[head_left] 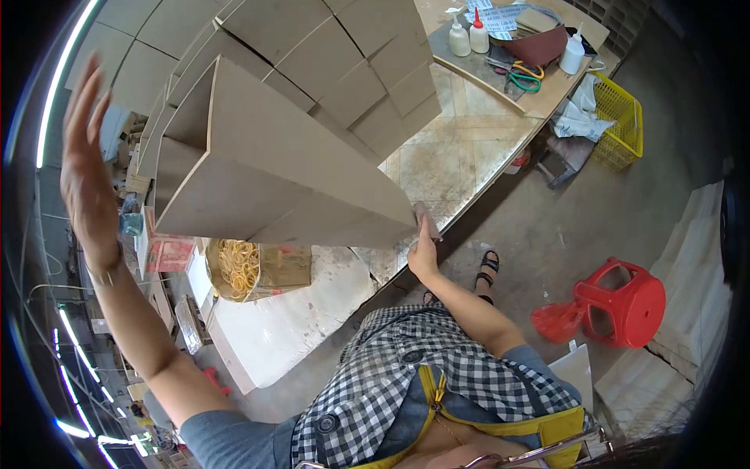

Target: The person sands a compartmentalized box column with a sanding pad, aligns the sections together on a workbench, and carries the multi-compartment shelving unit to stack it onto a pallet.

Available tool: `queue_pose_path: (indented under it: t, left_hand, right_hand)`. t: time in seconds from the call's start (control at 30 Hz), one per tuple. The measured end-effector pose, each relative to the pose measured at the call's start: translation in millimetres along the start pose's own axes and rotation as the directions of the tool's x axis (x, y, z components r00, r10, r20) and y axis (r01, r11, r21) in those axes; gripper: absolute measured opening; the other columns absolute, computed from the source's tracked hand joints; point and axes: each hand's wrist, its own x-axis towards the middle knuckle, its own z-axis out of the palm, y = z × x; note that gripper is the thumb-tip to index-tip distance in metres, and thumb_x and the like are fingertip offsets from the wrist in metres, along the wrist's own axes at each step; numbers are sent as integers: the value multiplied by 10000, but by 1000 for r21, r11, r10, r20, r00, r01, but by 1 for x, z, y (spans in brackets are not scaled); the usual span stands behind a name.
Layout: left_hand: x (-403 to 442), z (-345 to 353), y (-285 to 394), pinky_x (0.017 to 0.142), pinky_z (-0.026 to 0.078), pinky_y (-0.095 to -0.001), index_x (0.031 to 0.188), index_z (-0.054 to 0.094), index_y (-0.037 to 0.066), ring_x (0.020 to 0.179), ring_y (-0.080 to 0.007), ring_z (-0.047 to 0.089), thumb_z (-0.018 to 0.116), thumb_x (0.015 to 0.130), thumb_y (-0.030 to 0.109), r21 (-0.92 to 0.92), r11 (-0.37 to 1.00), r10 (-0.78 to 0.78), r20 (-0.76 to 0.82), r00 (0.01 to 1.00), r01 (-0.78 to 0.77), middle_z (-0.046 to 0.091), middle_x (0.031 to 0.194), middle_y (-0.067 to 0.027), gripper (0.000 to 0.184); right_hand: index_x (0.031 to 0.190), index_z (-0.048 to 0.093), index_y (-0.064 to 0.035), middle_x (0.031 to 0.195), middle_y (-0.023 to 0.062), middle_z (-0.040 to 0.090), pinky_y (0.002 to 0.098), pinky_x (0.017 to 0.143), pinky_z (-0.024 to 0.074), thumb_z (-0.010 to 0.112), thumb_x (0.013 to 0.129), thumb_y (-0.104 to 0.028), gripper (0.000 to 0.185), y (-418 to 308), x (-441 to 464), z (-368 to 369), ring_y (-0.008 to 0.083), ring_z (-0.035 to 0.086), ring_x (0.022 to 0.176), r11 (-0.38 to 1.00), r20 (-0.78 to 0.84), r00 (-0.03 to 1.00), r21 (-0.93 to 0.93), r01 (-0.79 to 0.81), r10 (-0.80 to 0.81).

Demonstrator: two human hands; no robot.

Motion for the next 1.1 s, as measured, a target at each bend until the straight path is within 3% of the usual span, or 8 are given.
queue_pose_path:
  t: [0.1,0.2,0.6,0.7,0.8,0.83,0.97,1.1]
  left_hand:
    - [35,12,6,1019,135,-494,1267,371,140,1263,-268,215,256,709,722,-4,1000,29,430,902,-30,282,1346,-96,815]
    - [34,37,7,1020,133,-493,1265,375,152,1267,-267,203,304,638,773,-47,999,7,607,794,27,274,1349,-96,885]
    - [14,64,4,996,201,-500,1224,423,137,1242,-289,258,306,616,783,-160,985,10,400,916,59,302,1325,-130,895]
    - [11,65,2,990,212,-505,1227,419,136,1242,-295,253,321,604,790,-165,983,-3,404,915,76,290,1330,-134,908]
    - [13,66,0,984,222,-508,1225,420,139,1245,-302,245,336,604,785,-149,988,14,402,916,51,290,1329,-134,900]
    - [13,66,-2,983,221,-510,1225,421,138,1245,-301,244,338,602,785,-161,985,15,406,914,56,292,1329,-134,902]
    - [11,66,-7,991,212,-498,1223,421,123,1248,-293,240,331,630,767,-192,980,44,437,898,46,293,1328,-134,879]
    - [14,62,5,1011,190,-434,1219,421,93,1253,-273,236,323,727,688,-218,975,65,432,900,34,298,1328,-129,779]
  right_hand:
    - [1324,91,-23,1190,269,403,391,821,385,424,653,92,758,-6,7,4,388,451,1028,978,0,980,59,-199,199]
    - [1322,92,-18,1227,268,365,385,851,369,423,655,91,753,0,3,21,378,414,1083,990,-148,981,72,-119,128]
    - [1309,171,8,1221,277,376,337,763,438,421,614,135,750,-108,-3,19,348,524,951,919,-408,912,373,124,42]
    - [1314,169,7,1210,275,392,310,655,460,414,604,142,763,-175,-4,-9,280,574,747,891,-431,860,222,395,-274]
    - [1316,166,5,1198,269,409,318,596,458,424,600,142,774,-147,-6,-1,239,549,600,938,-377,909,214,273,-178]
    - [1310,172,8,1192,258,419,333,669,456,447,604,134,768,-117,-4,6,303,571,752,935,-286,958,345,78,26]
    - [1297,183,18,1225,247,396,354,815,404,414,609,149,738,-14,5,50,345,493,1017,996,-455,887,59,-62,83]
    - [1312,169,-9,1176,263,429,364,783,423,428,607,135,765,-24,4,46,345,530,934,997,-497,867,45,57,-27]
